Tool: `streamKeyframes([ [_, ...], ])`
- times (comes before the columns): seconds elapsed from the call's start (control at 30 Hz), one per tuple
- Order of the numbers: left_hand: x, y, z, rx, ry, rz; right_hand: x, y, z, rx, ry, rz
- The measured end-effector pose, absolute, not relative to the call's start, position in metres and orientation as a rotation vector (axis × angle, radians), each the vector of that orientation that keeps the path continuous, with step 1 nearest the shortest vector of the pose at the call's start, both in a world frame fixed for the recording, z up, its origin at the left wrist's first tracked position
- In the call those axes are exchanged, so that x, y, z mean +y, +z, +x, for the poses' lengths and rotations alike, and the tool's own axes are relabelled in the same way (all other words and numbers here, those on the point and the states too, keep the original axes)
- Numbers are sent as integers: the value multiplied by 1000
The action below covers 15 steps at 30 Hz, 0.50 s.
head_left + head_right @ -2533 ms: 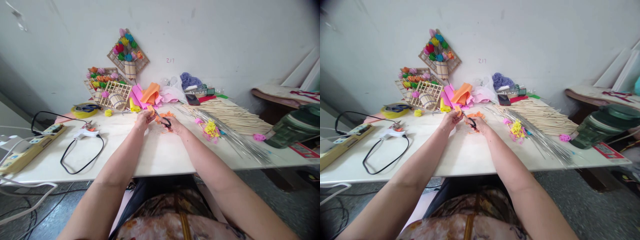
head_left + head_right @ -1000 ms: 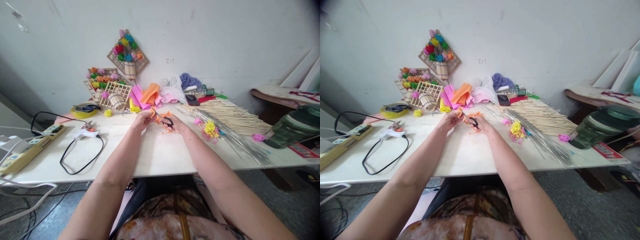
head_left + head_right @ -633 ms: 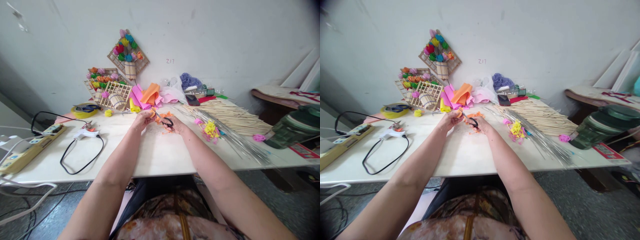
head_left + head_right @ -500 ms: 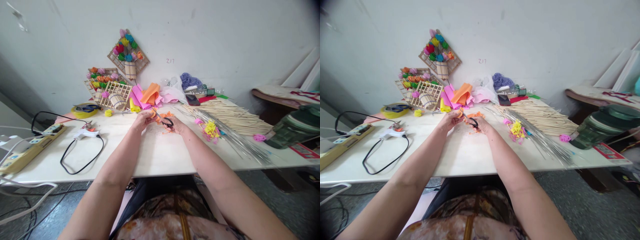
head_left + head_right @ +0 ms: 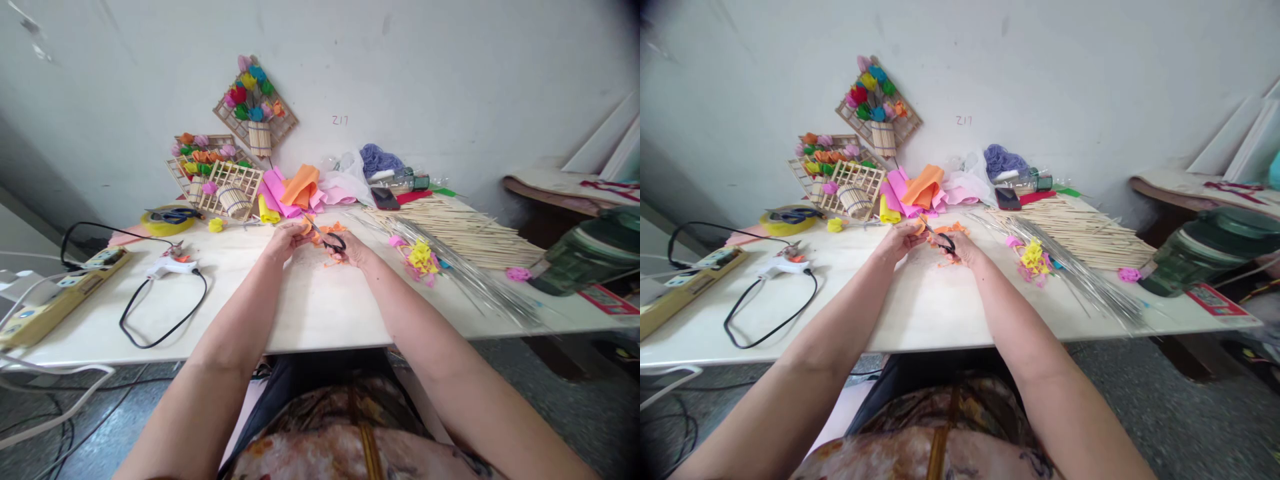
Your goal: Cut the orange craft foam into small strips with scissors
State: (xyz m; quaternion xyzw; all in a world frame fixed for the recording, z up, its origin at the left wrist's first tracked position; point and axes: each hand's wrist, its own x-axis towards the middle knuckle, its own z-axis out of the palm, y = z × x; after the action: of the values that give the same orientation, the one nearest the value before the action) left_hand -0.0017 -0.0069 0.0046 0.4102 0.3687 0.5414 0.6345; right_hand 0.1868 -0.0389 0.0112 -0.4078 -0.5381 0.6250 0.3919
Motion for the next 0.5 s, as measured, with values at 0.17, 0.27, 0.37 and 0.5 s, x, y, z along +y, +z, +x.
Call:
streamKeyframes([
  [0.17, -4, 3, -4, 833, 1222, 952, -39, 12, 187, -1371, 1591, -1031],
  [0.27, -4, 3, -5, 842, 1221, 948, -39, 11, 187, -1373, 1594, -1021],
  [0.37, -5, 4, -5, 848, 1220, 943, -38, 11, 187, -1374, 1596, -1018],
  [0.5, -5, 6, -5, 857, 1210, 933, -37, 10, 186, -1378, 1599, -1020],
])
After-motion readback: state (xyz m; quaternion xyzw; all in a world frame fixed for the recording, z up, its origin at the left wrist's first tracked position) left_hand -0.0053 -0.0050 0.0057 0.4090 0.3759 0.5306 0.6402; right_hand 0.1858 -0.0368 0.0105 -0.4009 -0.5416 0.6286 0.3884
